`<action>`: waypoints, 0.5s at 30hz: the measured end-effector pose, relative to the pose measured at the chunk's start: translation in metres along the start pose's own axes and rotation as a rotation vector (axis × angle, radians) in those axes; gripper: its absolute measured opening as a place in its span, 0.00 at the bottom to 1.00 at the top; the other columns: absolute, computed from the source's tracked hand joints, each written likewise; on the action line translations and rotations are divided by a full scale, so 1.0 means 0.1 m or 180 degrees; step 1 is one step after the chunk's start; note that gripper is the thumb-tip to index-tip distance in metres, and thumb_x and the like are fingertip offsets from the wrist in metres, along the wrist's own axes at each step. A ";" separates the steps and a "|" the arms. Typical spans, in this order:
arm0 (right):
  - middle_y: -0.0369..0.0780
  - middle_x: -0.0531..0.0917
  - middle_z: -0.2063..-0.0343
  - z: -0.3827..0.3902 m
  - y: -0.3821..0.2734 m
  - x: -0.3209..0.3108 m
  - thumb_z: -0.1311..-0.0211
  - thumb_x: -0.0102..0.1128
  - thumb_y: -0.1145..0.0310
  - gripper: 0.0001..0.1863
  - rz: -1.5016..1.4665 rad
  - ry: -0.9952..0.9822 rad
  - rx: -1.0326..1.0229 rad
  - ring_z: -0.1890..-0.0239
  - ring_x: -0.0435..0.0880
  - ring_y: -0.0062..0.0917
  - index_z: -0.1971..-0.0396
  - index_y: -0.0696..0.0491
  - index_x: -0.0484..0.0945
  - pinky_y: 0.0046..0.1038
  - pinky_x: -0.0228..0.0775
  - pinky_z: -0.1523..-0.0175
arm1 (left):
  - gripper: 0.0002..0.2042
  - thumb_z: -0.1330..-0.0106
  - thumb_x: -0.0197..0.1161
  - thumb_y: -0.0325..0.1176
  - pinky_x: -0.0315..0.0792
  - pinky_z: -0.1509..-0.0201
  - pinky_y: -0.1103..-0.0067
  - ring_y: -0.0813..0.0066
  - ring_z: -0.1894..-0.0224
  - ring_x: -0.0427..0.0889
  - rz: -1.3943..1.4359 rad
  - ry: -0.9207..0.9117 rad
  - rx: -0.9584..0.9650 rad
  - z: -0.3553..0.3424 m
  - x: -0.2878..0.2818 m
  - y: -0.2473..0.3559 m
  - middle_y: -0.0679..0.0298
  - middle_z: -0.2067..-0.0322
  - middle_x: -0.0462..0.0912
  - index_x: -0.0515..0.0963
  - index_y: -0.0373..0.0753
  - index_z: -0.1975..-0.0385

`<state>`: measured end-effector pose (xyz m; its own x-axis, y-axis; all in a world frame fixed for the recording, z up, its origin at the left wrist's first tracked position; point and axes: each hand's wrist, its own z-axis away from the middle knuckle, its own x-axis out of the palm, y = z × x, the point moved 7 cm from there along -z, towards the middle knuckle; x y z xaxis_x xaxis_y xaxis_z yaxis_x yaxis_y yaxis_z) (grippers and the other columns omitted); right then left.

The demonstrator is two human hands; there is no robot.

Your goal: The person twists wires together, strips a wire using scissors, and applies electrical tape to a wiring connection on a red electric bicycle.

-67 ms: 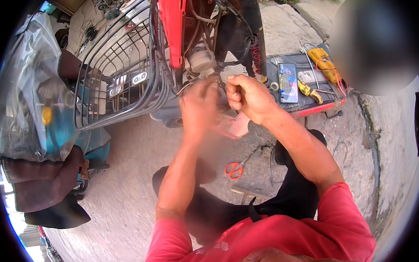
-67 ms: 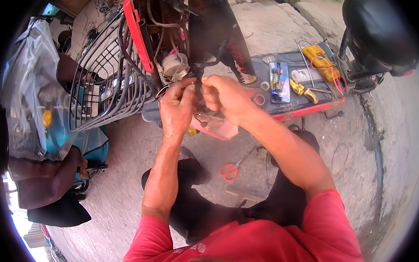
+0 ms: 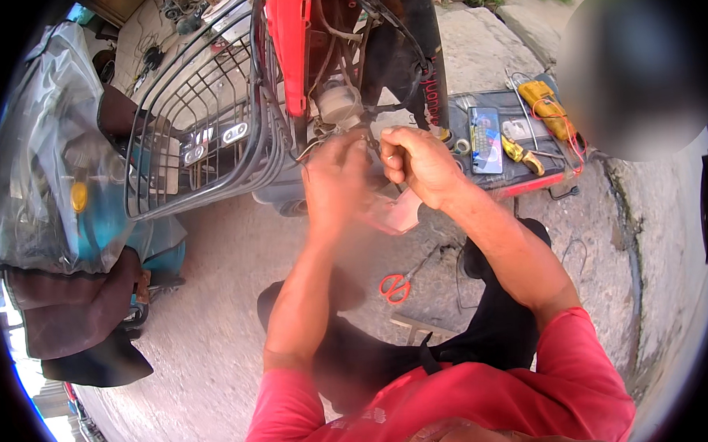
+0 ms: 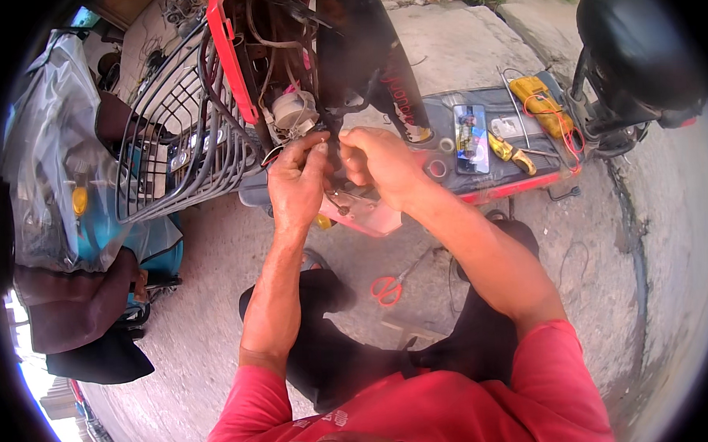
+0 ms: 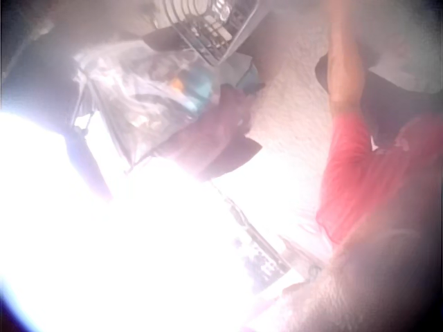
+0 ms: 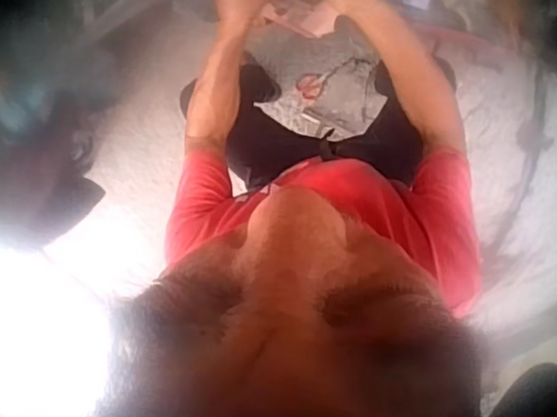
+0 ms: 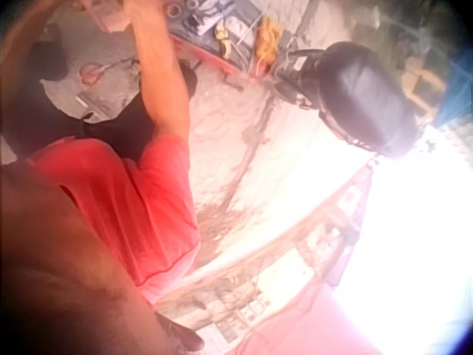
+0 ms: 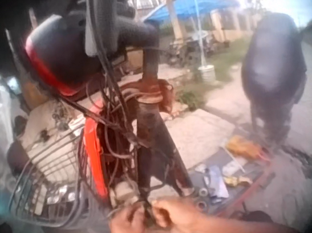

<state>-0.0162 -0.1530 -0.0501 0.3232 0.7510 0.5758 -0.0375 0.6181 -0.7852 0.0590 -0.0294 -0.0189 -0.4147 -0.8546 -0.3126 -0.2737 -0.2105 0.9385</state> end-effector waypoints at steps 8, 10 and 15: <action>0.29 0.80 0.75 -0.08 0.00 -0.04 0.34 0.63 0.60 0.09 0.0836 0.0215 -0.0332 0.77 0.75 0.14 0.68 0.49 0.81 0.19 0.63 0.71 | 0.11 0.28 0.61 0.30 0.69 0.76 0.83 0.84 0.80 0.73 0.0479 -0.0056 -0.0384 0.02 0.01 0.02 0.66 0.77 0.81 0.83 0.32 0.52; 0.30 0.80 0.74 -0.10 0.04 -0.07 0.33 0.62 0.60 0.09 0.0842 0.0249 -0.0204 0.76 0.76 0.14 0.67 0.50 0.81 0.18 0.63 0.71 | 0.11 0.28 0.62 0.30 0.69 0.76 0.84 0.84 0.80 0.73 0.0644 -0.0103 -0.0410 0.02 0.02 0.00 0.66 0.76 0.81 0.83 0.32 0.52; 0.31 0.81 0.71 -0.16 0.13 -0.01 0.34 0.60 0.59 0.12 0.0665 0.0128 0.0112 0.75 0.73 0.13 0.65 0.52 0.81 0.19 0.62 0.70 | 0.10 0.29 0.62 0.29 0.66 0.76 0.86 0.85 0.79 0.72 0.0918 -0.0150 -0.0414 0.02 0.00 -0.04 0.67 0.76 0.80 0.83 0.33 0.52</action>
<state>-0.0024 -0.1490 -0.0646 0.3425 0.8542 0.3913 -0.1403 0.4583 -0.8776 0.0580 -0.0276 -0.0228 -0.4995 -0.8656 -0.0346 -0.0270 -0.0244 0.9993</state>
